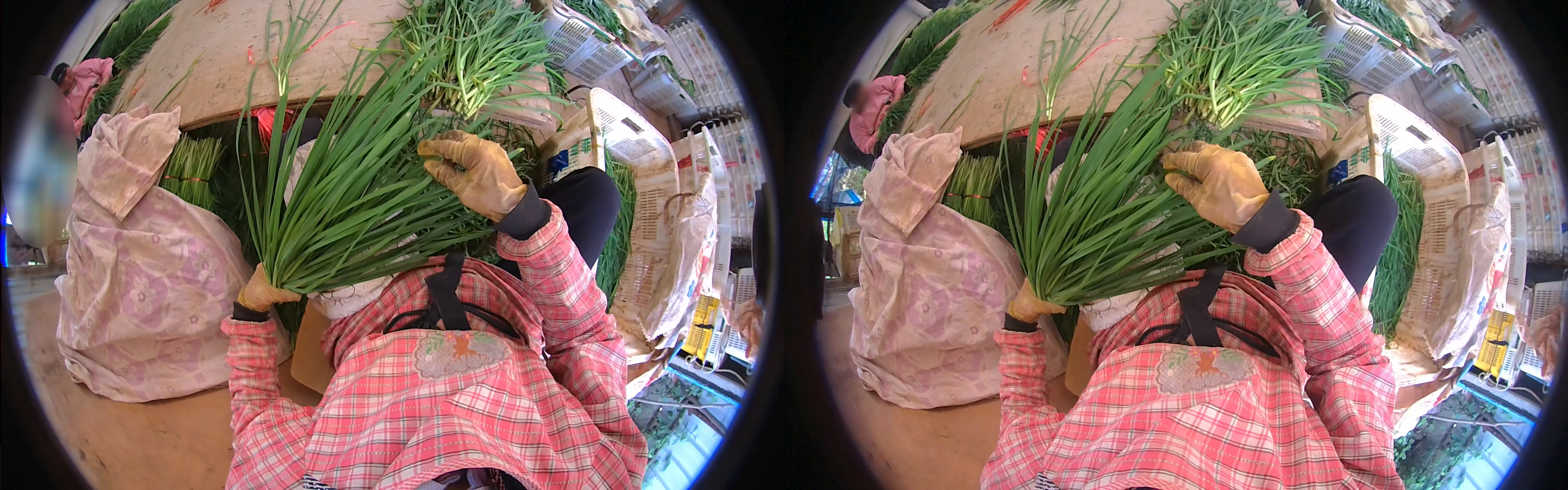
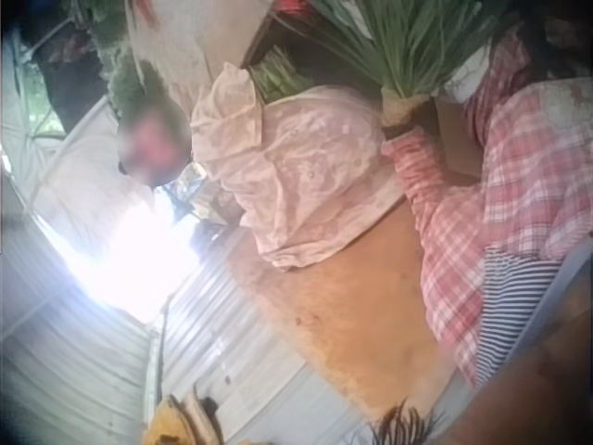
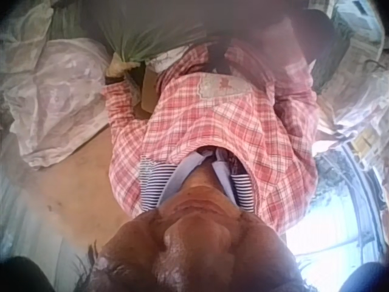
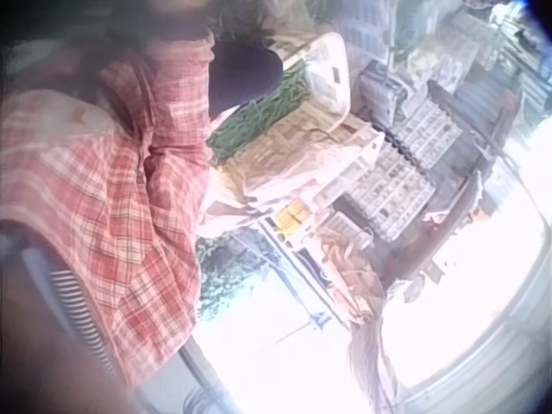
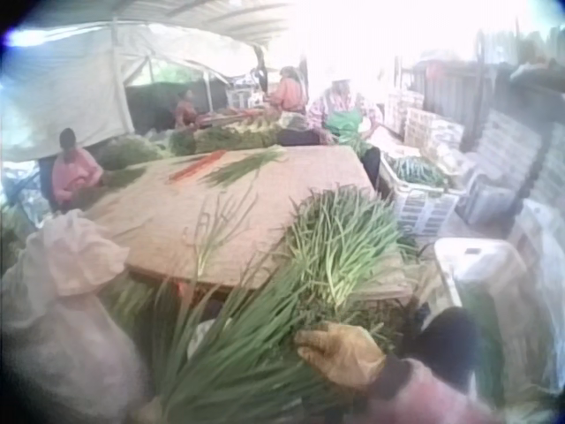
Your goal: The person sorts and bundles green onions by hand, removing loose leaves and aligning the stalks.
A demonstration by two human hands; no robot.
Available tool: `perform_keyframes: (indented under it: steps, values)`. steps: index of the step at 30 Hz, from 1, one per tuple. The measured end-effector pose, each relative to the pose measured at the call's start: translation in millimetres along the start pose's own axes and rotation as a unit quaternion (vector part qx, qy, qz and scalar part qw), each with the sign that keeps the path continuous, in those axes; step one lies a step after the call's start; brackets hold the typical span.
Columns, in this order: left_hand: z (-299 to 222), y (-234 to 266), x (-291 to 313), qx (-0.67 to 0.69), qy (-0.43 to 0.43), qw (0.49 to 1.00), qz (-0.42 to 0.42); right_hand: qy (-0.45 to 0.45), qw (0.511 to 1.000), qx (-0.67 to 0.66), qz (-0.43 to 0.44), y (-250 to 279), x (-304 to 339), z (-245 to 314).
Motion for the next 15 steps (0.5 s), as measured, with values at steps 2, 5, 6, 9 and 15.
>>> perform_keyframes:
  steps: [2,5,6,9,15]
  values:
    - [-0.4,2.3,0.4,-0.030,-0.019,0.999,-0.001,-0.047,0.996,-0.057,-0.057,4.0,-2.8,-16.1]
    - [-1.5,1.7,-0.4,-0.037,0.003,0.999,0.001,-0.057,0.987,-0.027,-0.147,24.9,-18.8,-14.9]
    - [0.4,2.2,-0.8,-0.035,0.009,0.999,0.001,-0.021,0.988,0.010,-0.153,27.1,-26.6,-5.4]
    - [6.5,5.8,-1.6,-0.027,0.031,0.999,0.006,0.059,0.980,0.076,-0.172,20.7,-45.2,4.6]
    - [18.4,9.5,-3.5,0.015,0.058,0.998,0.005,0.007,0.993,0.115,-0.003,-29.6,-67.3,-24.2]
Point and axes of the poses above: each hand's wrist, its own x-axis away from the middle knuckle, its own y-axis out of the back of the hand, z = x × y, the point moved 10 cm from there along -x, towards the middle knuckle, and after that the axes turned 6 degrees about -z, right-handed, at the moved point
